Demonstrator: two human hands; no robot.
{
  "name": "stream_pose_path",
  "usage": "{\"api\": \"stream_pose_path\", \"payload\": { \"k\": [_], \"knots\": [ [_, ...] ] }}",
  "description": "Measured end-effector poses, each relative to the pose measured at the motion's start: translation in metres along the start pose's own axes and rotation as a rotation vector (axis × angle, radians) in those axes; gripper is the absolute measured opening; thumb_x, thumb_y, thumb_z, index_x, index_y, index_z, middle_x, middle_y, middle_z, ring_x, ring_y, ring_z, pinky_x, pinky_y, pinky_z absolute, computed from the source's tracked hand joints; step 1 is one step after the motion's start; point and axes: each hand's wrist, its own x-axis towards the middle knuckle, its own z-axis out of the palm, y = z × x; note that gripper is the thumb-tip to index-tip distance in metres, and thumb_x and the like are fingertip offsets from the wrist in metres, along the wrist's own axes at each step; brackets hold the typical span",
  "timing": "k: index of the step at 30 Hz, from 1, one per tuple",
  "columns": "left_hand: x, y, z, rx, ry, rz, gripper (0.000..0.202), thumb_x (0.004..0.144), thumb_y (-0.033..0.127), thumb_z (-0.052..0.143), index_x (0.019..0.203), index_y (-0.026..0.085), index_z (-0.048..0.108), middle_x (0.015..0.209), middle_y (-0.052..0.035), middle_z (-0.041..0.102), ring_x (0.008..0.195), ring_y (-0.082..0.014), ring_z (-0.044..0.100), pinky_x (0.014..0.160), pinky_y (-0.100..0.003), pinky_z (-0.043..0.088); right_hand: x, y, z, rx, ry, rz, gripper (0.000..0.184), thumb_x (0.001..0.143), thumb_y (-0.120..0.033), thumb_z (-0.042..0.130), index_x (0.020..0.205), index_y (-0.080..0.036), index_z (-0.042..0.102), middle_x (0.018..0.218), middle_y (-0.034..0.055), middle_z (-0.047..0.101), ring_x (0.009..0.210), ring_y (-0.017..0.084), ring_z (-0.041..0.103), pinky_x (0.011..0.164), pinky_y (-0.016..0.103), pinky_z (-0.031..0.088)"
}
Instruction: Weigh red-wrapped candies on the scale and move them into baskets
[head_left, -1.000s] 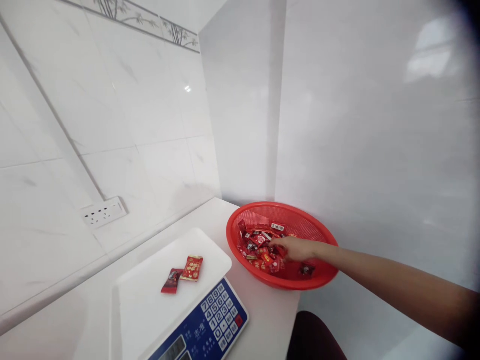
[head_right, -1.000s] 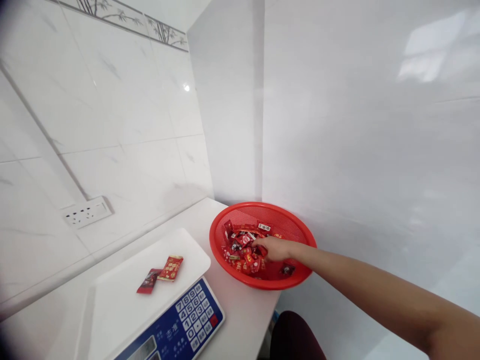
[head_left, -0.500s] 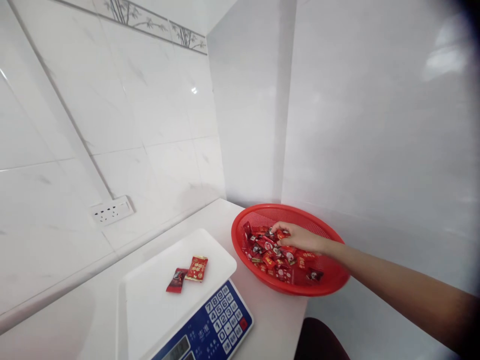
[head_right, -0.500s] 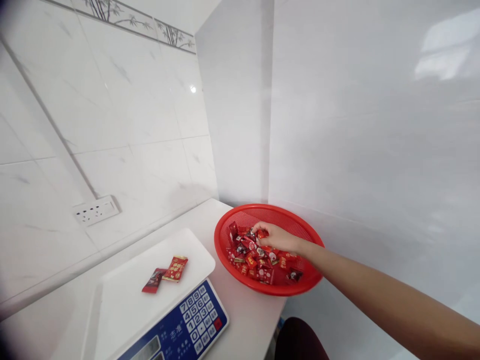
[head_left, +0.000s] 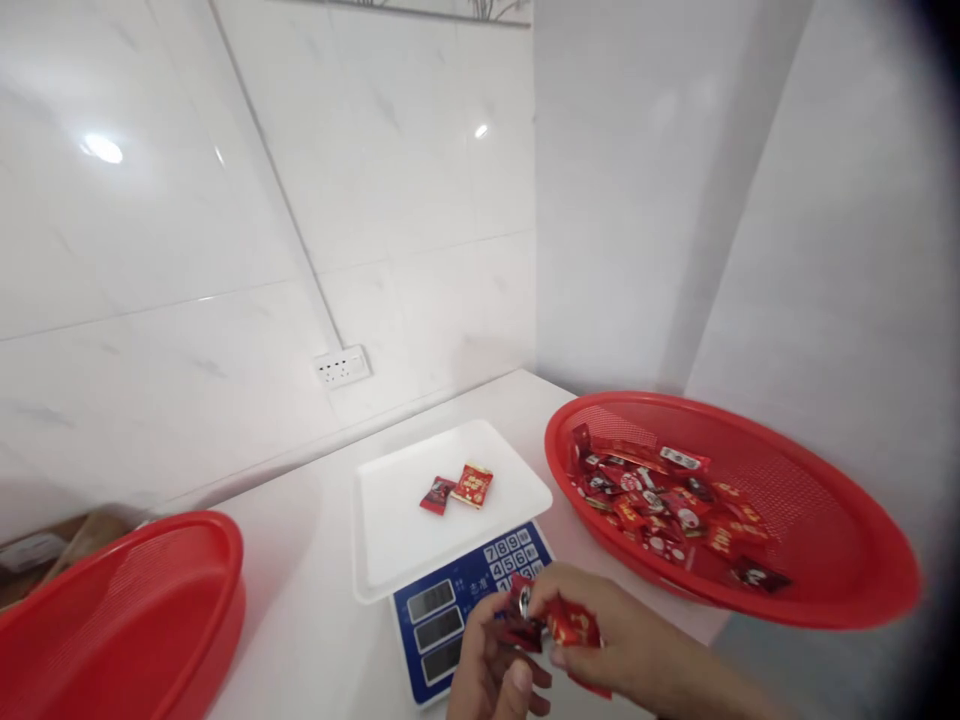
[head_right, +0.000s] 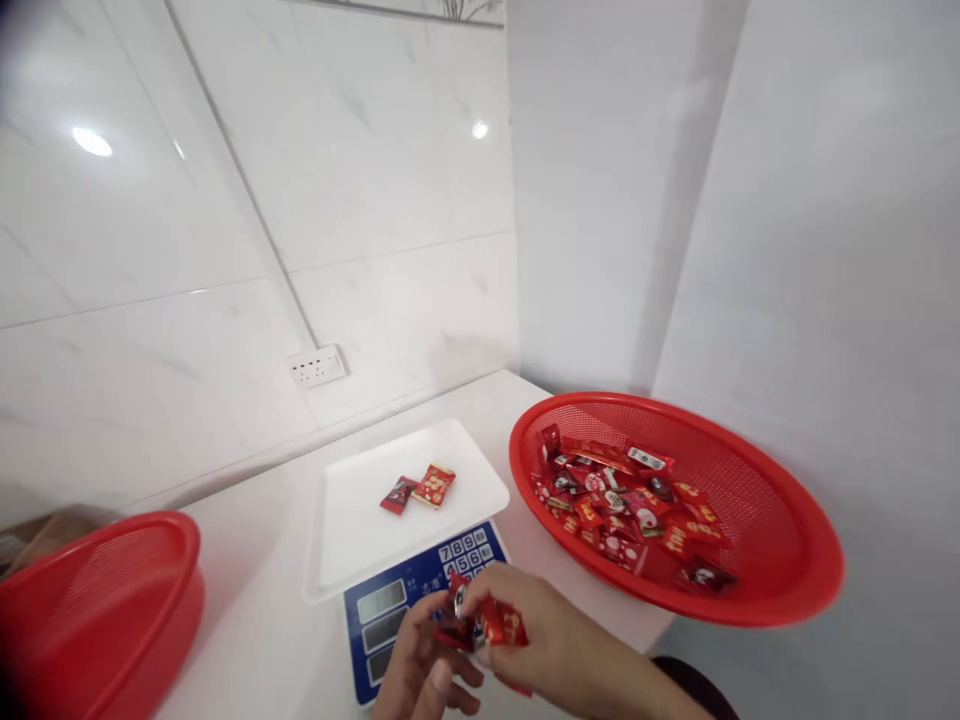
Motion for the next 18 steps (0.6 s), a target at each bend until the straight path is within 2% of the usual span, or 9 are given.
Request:
{"api": "stream_pose_path", "payload": {
  "k": [4, 6, 8, 11, 14, 16, 18],
  "knots": [
    [0.0, 0.016, 0.001, 0.045, 0.097, -0.093, 0.056, 0.072, 0.06, 0.057, 0.108, 0.019, 0.047, 0.074, -0.002, 0.063, 0.048, -0.009, 0.056, 0.044, -0.022, 0.044, 0.006, 0.006, 0.031, 0.118, -0.06, -0.041, 0.015, 0.066, -0.01, 0.053, 0.076, -0.019, 0.057, 0.08, -0.0012, 0.058, 0.074, 0.014, 0.056, 0.069, 0.026, 0.045],
    [0.0, 0.022, 0.0, 0.06, 0.137, -0.115, 0.06, 0.07, 0.062, 0.057, 0.108, 0.017, 0.047, 0.067, -0.0007, 0.062, 0.046, -0.0104, 0.056, 0.044, -0.023, 0.043, 0.008, 0.008, 0.036, 0.208, -0.07, -0.043, 0.019, 0.067, -0.011, 0.052, 0.083, -0.019, 0.058, 0.079, -0.0009, 0.059, 0.075, 0.015, 0.058, 0.071, 0.029, 0.046],
    [0.001, 0.027, -0.001, 0.049, 0.14, -0.127, 0.063, 0.069, 0.062, 0.057, 0.11, 0.016, 0.046, 0.059, 0.001, 0.061, 0.046, -0.0114, 0.056, 0.046, -0.024, 0.044, 0.008, 0.012, 0.036, 0.297, -0.067, -0.028, 0.032, 0.069, -0.014, 0.053, 0.1, -0.02, 0.056, 0.082, 0.0001, 0.061, 0.077, 0.017, 0.059, 0.074, 0.032, 0.047],
    [0.005, 0.04, -0.001, 0.05, 0.132, -0.11, 0.056, 0.071, 0.058, 0.06, 0.106, 0.016, 0.05, 0.062, 0.0, 0.063, 0.051, -0.0113, 0.057, 0.051, -0.024, 0.045, 0.007, 0.019, 0.033, 0.358, 0.053, -0.009, 0.048, 0.068, -0.017, 0.057, 0.115, -0.022, 0.049, 0.097, 0.0045, 0.062, 0.085, 0.019, 0.059, 0.078, 0.035, 0.046],
    [0.011, 0.058, -0.002, 0.114, 0.126, -0.071, 0.042, 0.074, 0.053, 0.06, 0.093, 0.016, 0.055, 0.069, -0.0022, 0.065, 0.059, -0.0114, 0.058, 0.058, -0.024, 0.046, 0.003, 0.027, 0.028, 0.407, 0.232, -0.001, 0.044, 0.066, -0.022, 0.061, 0.109, -0.023, 0.054, 0.098, 0.0055, 0.062, 0.081, 0.018, 0.058, 0.071, 0.032, 0.045],
    [0.013, 0.068, -0.003, 0.164, 0.112, -0.069, 0.038, 0.076, 0.052, 0.057, 0.087, 0.015, 0.055, 0.067, -0.0021, 0.064, 0.061, -0.0115, 0.057, 0.06, -0.024, 0.045, 0.0, 0.03, 0.025, 0.47, 0.275, 0.038, 0.04, 0.068, -0.03, 0.062, 0.106, -0.023, 0.056, 0.086, 0.0025, 0.063, 0.066, 0.015, 0.055, 0.06, 0.029, 0.043],
    [0.013, 0.074, -0.002, 0.191, 0.08, -0.084, 0.038, 0.077, 0.053, 0.056, 0.085, 0.015, 0.054, 0.062, -0.0006, 0.062, 0.058, -0.0108, 0.056, 0.059, -0.023, 0.044, -0.002, 0.032, 0.024, 0.508, 0.264, 0.096, 0.038, 0.072, -0.039, 0.06, 0.106, -0.021, 0.056, 0.066, -0.0021, 0.058, 0.052, 0.011, 0.048, 0.052, 0.026, 0.038]
  ]
}}
